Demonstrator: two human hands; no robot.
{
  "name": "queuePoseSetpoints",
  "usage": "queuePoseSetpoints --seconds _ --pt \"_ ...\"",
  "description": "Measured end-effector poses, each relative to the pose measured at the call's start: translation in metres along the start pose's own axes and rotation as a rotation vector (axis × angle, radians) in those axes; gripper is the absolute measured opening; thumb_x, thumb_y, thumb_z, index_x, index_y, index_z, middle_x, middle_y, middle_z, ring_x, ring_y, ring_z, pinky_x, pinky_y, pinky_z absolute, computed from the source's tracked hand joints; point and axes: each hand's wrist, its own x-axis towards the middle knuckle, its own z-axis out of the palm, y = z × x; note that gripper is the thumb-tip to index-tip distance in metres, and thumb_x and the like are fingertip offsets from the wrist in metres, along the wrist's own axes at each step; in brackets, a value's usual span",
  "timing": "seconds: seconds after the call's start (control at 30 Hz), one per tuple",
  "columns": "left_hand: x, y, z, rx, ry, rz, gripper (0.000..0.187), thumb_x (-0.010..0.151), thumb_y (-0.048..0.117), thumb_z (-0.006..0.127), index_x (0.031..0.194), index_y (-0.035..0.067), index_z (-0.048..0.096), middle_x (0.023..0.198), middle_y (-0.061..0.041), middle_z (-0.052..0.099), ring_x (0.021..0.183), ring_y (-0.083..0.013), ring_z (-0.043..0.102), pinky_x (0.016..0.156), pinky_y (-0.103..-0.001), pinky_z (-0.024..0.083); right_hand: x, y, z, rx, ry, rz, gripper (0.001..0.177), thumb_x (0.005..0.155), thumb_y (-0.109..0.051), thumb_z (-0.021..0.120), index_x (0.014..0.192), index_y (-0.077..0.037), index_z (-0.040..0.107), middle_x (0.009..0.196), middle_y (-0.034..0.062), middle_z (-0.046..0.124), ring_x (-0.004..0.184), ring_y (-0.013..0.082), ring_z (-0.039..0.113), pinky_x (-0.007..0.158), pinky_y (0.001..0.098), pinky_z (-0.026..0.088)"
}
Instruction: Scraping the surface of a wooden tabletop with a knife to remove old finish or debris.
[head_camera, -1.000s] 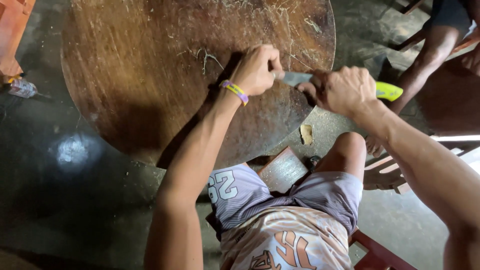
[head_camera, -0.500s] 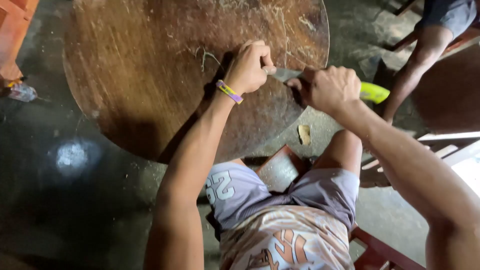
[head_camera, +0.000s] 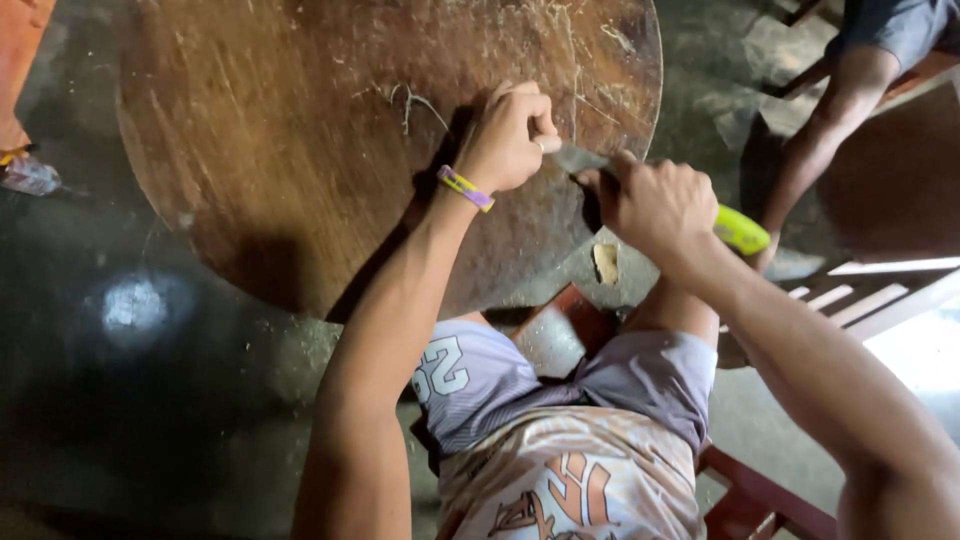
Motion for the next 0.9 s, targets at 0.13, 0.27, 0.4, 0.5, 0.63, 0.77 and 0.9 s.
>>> queuePoseSetpoints --seconds 0.13,0.27,0.4,0.5,0.63,0.77,0.9 --pt "-0.002 0.004 -0.007 0.059 -0.068 0.0 0.016 0.078 0.014 0.08 0.07 0.013 0.067 0.08 -0.01 0.064 0.087 -0.0368 0.061 0.083 -0.046 0.05 -0.015 -0.008 -0.02 0.021 -0.061 0.019 0.057 0.103 -0.065 0.033 0.111 -0.022 0.069 0.088 0.021 0.078 0.094 0.0446 0.076 0.08 0.0514 0.058" --pt "0.003 0.012 -0.012 0.056 -0.078 -0.06 0.019 0.074 0.0 0.069 0.063 0.013 0.061 0.081 -0.002 0.065 0.086 -0.0267 0.055 0.071 -0.044 0.041 -0.009 -0.01 0.006 0.045 0.043 -0.008 0.061 0.107 -0.066 0.031 0.119 -0.014 0.059 0.082 0.0263 0.074 0.076 0.0539 0.072 0.062 0.0607 0.054" --pt "-0.005 0.016 -0.012 0.08 -0.094 0.024 0.019 0.078 0.018 0.08 0.068 0.015 0.064 0.077 -0.007 0.062 0.085 -0.0339 0.061 0.08 -0.044 0.05 -0.018 -0.012 -0.014 0.099 -0.085 0.053 0.055 0.102 -0.064 0.036 0.109 -0.017 0.064 0.09 0.0206 0.077 0.092 0.0455 0.076 0.08 0.0534 0.057" --pt "-0.004 0.013 -0.001 0.096 -0.051 0.015 0.021 0.084 0.017 0.075 0.069 0.012 0.061 0.079 -0.01 0.059 0.088 -0.0372 0.059 0.083 -0.046 0.049 -0.019 -0.011 -0.008 0.053 -0.039 0.025 0.05 0.105 -0.057 0.036 0.11 -0.015 0.063 0.087 0.0229 0.077 0.091 0.0484 0.075 0.079 0.0544 0.057" --pt "-0.003 0.004 -0.002 0.083 -0.068 0.025 0.021 0.084 0.017 0.075 0.069 0.014 0.061 0.078 -0.01 0.06 0.086 -0.0369 0.059 0.08 -0.045 0.05 -0.026 -0.022 -0.023 -0.053 -0.041 0.038 0.041 0.101 -0.049 0.036 0.113 -0.018 0.06 0.086 0.0179 0.078 0.088 0.0424 0.078 0.077 0.0502 0.059" --pt "0.01 -0.007 0.001 0.082 -0.064 0.028 0.017 0.079 0.02 0.081 0.071 0.019 0.065 0.078 -0.003 0.061 0.084 -0.0307 0.059 0.08 -0.04 0.05 -0.014 -0.016 0.003 0.014 0.015 0.057 0.046 0.105 -0.052 0.039 0.109 -0.012 0.062 0.09 0.0185 0.078 0.086 0.0449 0.077 0.076 0.0523 0.059" --pt "0.001 0.02 -0.015 0.049 -0.059 0.004 0.019 0.076 0.018 0.083 0.068 0.014 0.067 0.082 -0.009 0.063 0.089 -0.0354 0.058 0.084 -0.044 0.05 -0.019 -0.008 0.017 -0.024 0.01 0.043 0.045 0.102 -0.055 0.038 0.108 -0.016 0.059 0.089 0.0126 0.078 0.082 0.0408 0.078 0.074 0.0493 0.059"
